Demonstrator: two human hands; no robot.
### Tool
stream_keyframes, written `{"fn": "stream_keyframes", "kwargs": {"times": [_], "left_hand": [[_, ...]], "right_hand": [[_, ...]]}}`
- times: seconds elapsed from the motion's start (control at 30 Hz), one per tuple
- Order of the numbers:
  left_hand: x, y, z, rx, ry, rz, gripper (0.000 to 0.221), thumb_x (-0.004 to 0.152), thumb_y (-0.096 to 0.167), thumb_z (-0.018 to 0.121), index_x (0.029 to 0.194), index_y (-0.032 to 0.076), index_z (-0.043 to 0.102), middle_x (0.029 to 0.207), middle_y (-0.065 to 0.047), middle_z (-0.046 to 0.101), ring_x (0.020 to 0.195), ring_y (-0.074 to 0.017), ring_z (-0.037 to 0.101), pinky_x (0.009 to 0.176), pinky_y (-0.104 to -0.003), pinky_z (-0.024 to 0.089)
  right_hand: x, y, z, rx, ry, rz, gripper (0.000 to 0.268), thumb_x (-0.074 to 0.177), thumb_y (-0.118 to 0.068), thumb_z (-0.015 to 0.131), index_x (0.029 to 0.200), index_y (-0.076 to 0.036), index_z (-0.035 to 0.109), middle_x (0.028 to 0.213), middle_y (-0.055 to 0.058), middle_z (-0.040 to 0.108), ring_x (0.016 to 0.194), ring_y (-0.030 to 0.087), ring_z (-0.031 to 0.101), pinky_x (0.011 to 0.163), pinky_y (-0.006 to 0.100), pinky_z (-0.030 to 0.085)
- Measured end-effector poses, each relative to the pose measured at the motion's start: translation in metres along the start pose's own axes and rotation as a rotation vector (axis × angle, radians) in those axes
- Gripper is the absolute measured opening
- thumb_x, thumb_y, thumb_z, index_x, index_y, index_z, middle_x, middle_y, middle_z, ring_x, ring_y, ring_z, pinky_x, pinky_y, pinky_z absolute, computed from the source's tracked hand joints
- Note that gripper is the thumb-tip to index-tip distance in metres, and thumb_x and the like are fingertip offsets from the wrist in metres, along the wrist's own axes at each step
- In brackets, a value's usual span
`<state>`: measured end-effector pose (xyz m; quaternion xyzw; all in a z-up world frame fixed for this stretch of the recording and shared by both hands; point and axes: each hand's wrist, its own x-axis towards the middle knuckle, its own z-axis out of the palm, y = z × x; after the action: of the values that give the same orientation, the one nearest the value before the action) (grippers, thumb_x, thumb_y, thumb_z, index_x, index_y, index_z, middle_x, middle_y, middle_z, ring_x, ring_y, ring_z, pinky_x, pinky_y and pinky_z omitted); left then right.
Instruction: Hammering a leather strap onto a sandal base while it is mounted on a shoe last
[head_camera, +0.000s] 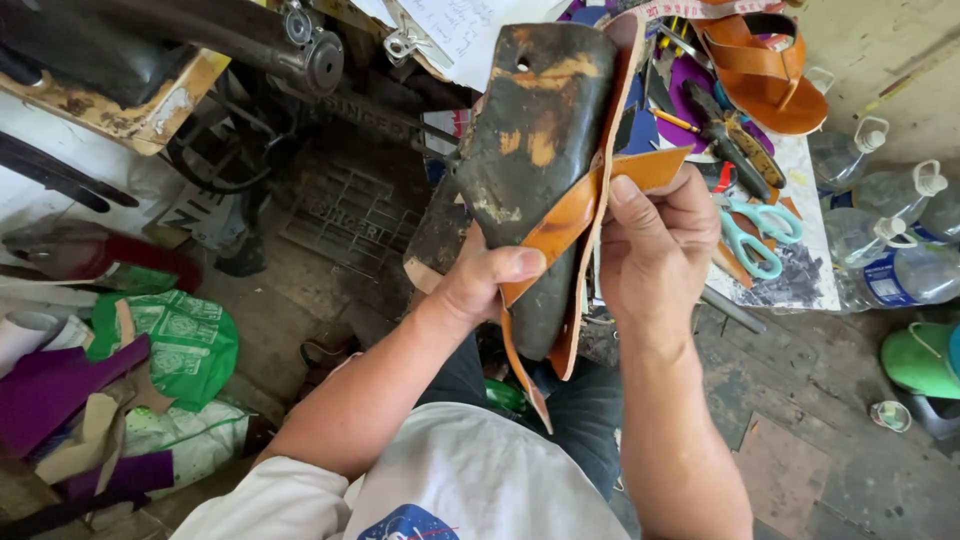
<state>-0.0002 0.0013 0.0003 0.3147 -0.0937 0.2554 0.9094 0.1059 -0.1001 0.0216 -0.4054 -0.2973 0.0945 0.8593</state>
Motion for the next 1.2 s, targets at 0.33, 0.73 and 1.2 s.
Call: {"fn": "stream_keyframes", "kwargs": {"times": [0.33, 0.73, 1.2], "left_hand": [[-0.001, 0.016, 0.003, 0.041, -0.017, -0.065, 0.062, 0.069, 0.0, 0.083, 0.128, 0.003, 0.063, 0.108, -0.016, 0.074, 0.102, -0.0259, 0.072, 0.085, -0.048, 0.062], [0.0, 0.006, -0.019, -0.031, -0.006, -0.092, 0.06, 0.073, -0.001, 0.074, 0.131, -0.001, 0.062, 0.11, -0.021, 0.073, 0.098, -0.034, 0.073, 0.082, -0.055, 0.061], [0.008, 0.027, 0.003, 0.241, 0.006, 0.029, 0.053, 0.068, 0.002, 0.087, 0.116, 0.006, 0.066, 0.096, -0.008, 0.072, 0.091, -0.0142, 0.067, 0.082, -0.039, 0.059]], "right_hand": [[0.002, 0.004, -0.002, -0.084, 0.037, -0.093, 0.014, 0.097, 0.001, 0.071, 0.091, 0.001, 0.058, 0.084, 0.017, 0.064, 0.065, 0.021, 0.068, 0.065, 0.034, 0.063], [0.004, 0.014, 0.02, -0.108, 0.016, -0.056, 0.016, 0.104, -0.008, 0.065, 0.091, -0.002, 0.057, 0.077, 0.008, 0.056, 0.061, 0.015, 0.062, 0.055, 0.027, 0.056], [-0.026, -0.018, 0.032, -0.643, 0.033, -0.072, 0.016, 0.1, -0.01, 0.077, 0.095, 0.001, 0.067, 0.075, 0.012, 0.061, 0.067, 0.009, 0.051, 0.056, 0.022, 0.043]]}}
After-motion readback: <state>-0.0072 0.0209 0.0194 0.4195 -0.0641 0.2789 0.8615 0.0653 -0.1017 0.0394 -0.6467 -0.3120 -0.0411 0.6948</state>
